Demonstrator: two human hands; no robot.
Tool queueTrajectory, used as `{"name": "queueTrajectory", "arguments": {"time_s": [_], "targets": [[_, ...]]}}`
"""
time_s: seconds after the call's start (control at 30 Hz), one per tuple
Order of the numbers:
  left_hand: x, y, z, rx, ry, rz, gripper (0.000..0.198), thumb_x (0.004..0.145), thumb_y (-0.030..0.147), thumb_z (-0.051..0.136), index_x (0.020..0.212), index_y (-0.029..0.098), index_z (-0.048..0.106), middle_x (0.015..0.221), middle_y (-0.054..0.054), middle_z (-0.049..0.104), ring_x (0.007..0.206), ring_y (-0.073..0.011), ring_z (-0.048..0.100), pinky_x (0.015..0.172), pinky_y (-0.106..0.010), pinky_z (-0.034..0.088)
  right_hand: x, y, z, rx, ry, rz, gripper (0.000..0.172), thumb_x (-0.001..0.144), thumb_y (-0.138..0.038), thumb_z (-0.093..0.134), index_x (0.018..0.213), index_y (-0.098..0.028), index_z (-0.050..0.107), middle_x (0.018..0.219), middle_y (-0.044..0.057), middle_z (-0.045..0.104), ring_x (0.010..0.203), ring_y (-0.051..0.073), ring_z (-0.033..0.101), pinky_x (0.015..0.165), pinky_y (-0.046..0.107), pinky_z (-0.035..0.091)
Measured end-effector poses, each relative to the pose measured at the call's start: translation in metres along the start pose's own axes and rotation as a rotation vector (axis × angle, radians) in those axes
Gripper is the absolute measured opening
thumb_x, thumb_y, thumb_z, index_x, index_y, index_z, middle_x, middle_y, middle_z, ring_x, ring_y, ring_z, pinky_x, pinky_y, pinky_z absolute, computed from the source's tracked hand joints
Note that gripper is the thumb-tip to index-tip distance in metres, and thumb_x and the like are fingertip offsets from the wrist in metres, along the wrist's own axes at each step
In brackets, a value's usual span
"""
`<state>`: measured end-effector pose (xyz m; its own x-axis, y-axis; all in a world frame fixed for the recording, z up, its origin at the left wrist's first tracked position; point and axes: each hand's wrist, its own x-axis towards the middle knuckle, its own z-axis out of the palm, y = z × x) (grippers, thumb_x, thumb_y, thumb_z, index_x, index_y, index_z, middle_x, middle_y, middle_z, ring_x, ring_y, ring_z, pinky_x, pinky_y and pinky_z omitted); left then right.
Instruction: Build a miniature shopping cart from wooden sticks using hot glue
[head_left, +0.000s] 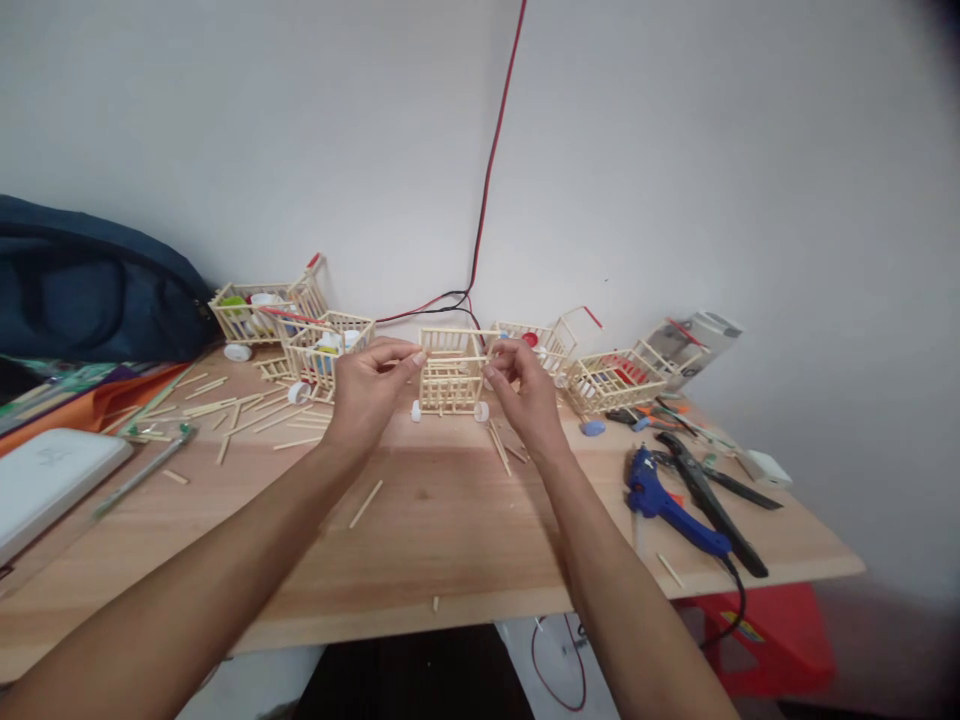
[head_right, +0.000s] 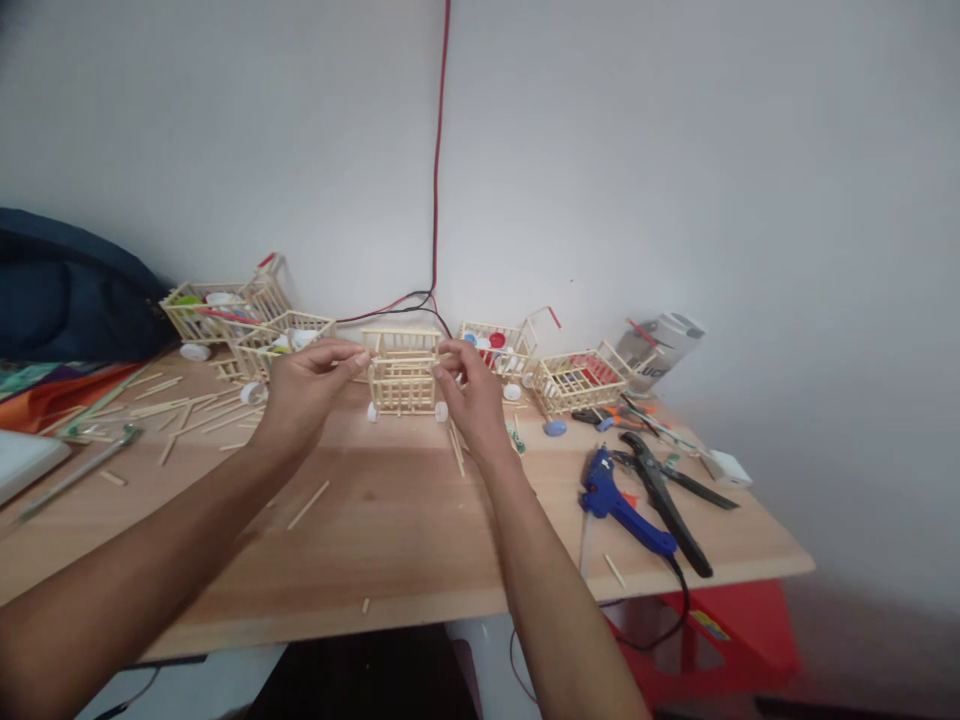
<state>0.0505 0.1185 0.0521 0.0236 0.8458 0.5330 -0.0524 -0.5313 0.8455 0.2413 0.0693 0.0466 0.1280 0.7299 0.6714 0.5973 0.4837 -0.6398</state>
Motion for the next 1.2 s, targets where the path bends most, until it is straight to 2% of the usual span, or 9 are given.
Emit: {"name": "queueTrajectory", "arguments": {"time_s": [0.37,0.7,0.83,1.0,1.2], "targets": [[0.0,-0.001,-0.001,0.043,-0.013,0.006,0.014,0.072,0.031,0.069,0.074,0.019,0.074,0.08,-0.003,0.071,0.081,-0.0175,0.064,0.073,-0.03,0.05,0.001,0.001,0.001,0.018,0.0,0.002,0.011,0.085,-0.021,0.055,0.095,-0.024,0.054,0.081,-0.001,0.062,0.078,0.015,0.058,0.07,0.028,0.043],[-0.001,-0.003,-0.001,0.047,0.013,0.057,0.01,0.073,0.028,0.068,0.074,0.02,0.074,0.081,-0.003,0.071,0.082,-0.0177,0.063,0.073,-0.031,0.05,0.0,0.002,0.001,0.043,-0.01,0.067,0.021,0.084,-0.029,0.058,0.104,-0.023,0.054,0.089,0.002,0.064,0.081,0.016,0.059,0.073,0.029,0.046],[-0.002,-0.002,0.001,0.049,0.027,0.057,0.01,0.073,0.028,0.068,0.074,0.019,0.074,0.08,-0.003,0.07,0.081,-0.0172,0.063,0.073,-0.031,0.049,-0.001,-0.004,-0.003,-0.059,-0.003,0.034,0.017,0.085,-0.029,0.057,0.101,-0.023,0.057,0.086,0.001,0.065,0.078,0.016,0.059,0.074,0.03,0.046],[-0.003,0.0,0.002,0.067,0.039,0.084,0.01,0.074,0.026,0.067,0.073,0.019,0.074,0.079,-0.003,0.07,0.08,-0.0167,0.063,0.073,-0.03,0.049,-0.001,-0.006,-0.004,-0.176,0.035,-0.082,0.013,0.088,-0.027,0.053,0.097,-0.024,0.061,0.097,0.004,0.065,0.087,0.018,0.059,0.078,0.032,0.045],[-0.004,0.002,0.002,0.071,0.038,0.111,0.007,0.073,0.023,0.068,0.072,0.019,0.073,0.079,-0.003,0.07,0.081,-0.0166,0.063,0.074,-0.031,0.05,-0.001,-0.009,0.0,-0.116,0.04,-0.036,0.011,0.088,-0.024,0.052,0.093,-0.022,0.061,0.091,0.003,0.066,0.084,0.017,0.06,0.073,0.029,0.045]]}}
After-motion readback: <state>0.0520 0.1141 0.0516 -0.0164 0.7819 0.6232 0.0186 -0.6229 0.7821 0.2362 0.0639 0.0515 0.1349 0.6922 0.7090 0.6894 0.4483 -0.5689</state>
